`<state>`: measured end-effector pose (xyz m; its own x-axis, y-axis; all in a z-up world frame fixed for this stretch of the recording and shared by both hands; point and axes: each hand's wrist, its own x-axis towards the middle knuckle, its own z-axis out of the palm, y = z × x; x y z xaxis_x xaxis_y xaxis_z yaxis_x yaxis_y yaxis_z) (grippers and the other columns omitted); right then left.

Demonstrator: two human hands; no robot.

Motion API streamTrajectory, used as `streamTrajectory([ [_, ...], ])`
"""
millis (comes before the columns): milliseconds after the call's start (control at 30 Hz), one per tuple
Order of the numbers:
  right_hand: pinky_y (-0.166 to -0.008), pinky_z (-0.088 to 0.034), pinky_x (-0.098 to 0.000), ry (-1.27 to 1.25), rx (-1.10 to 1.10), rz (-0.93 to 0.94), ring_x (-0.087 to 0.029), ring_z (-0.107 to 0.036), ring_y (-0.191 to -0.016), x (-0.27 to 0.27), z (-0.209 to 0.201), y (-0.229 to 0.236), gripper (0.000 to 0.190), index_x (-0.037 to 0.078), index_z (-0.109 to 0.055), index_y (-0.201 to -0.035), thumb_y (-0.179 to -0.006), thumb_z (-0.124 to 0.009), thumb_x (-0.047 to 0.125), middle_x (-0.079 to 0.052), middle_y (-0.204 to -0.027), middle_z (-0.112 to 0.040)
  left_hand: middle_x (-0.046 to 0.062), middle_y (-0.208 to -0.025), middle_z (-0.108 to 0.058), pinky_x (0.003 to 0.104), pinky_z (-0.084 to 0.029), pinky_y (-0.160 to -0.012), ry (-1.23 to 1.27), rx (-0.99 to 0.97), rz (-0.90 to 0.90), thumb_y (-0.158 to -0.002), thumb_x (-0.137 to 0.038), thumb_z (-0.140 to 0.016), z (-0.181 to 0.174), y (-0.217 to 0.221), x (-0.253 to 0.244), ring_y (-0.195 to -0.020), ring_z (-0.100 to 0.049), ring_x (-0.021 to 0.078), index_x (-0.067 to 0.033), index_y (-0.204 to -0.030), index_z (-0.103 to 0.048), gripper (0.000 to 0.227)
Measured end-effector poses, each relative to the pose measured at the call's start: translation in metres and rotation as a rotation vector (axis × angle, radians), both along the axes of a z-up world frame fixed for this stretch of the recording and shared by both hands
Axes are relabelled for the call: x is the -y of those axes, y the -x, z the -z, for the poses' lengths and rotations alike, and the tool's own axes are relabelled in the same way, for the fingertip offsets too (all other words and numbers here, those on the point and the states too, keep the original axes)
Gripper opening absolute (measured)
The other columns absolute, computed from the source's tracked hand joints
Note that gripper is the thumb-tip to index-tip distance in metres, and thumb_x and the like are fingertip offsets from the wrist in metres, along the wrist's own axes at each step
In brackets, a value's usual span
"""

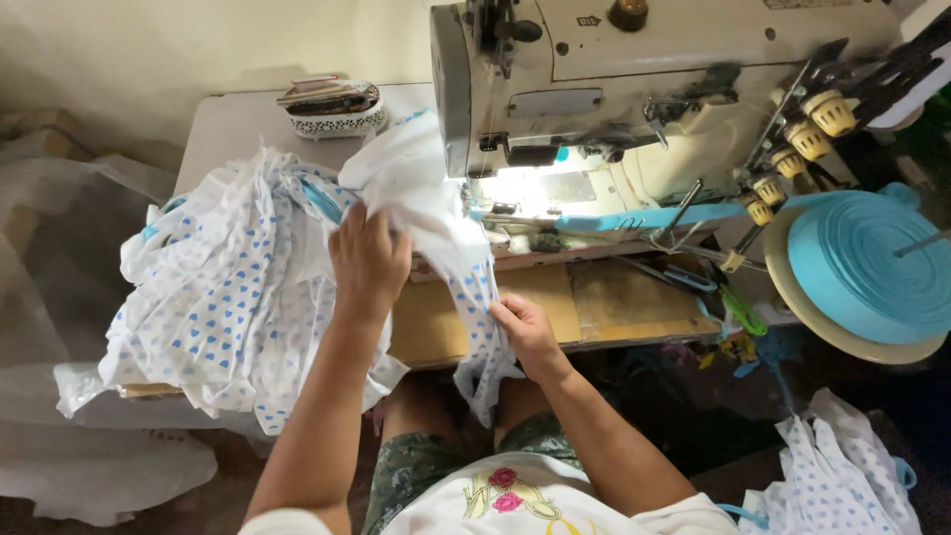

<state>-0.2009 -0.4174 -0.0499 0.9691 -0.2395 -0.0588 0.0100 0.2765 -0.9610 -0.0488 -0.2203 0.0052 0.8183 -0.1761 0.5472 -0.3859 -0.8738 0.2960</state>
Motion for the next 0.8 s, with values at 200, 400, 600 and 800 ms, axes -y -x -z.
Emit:
streamTrajectory([
  [200, -0.060, -0.044, -0.0201, 0.080, 0.131, 0.045, -0.004, -0.048, -0.062, -0.001, -0.008, -0.044, 0.015, 0.007, -0.071, -0.084, -0.097, -0.068, 0.013, 0.005, -0.064, -0.055, 0.029, -0.155, -0.039, 0.058, -0.040, -0.111, 0.163, 0.261, 0.160, -0.087, -0.007, -0.064, -0.040, 0.006, 0.033, -0.141, -0.042, 0.0494, -0.0089, -0.117, -0.076, 0.033],
  [400, -0.092, -0.054, -0.0429, 0.931, 0.180, -0.119, -0.030, -0.067, -0.104, 0.021, -0.020, -0.021, 0.074, 0.029, -0.049, -0.151, -0.082, -0.045, 0.002, -0.009, -0.118, -0.066, 0.017, -0.146, -0.048, 0.053, -0.049, -0.096, 0.359, -0.193, 0.404, -0.079, -0.010, -0.051, 0.100, 0.127, 0.034, -0.112, -0.058, 0.0494, -0.0198, -0.098, -0.065, 0.026],
  [600, -0.077, -0.058, -0.0434, 1.200, 0.230, -0.569, -0.031, -0.072, -0.081, 0.054, -0.028, 0.034, 0.031, 0.020, -0.067, -0.092, -0.077, -0.055, -0.004, -0.001, -0.080, -0.069, -0.002, -0.076, -0.060, 0.032, -0.053, -0.079, 0.527, -0.476, 0.371, -0.073, -0.002, -0.048, 0.033, 0.136, -0.003, -0.076, -0.067, 0.0209, -0.0235, -0.073, -0.061, 0.026],
  [800, -0.069, -0.052, -0.0396, 1.801, 0.177, -0.164, -0.028, -0.063, -0.079, 0.114, -0.014, 0.066, 0.017, 0.022, -0.060, -0.075, -0.083, -0.049, 0.013, 0.002, -0.079, -0.059, -0.010, -0.073, -0.057, 0.028, -0.053, -0.080, 0.355, -0.450, 0.401, -0.075, -0.001, -0.050, 0.039, 0.134, -0.004, -0.076, -0.065, 0.0159, -0.0272, -0.074, -0.060, 0.028],
])
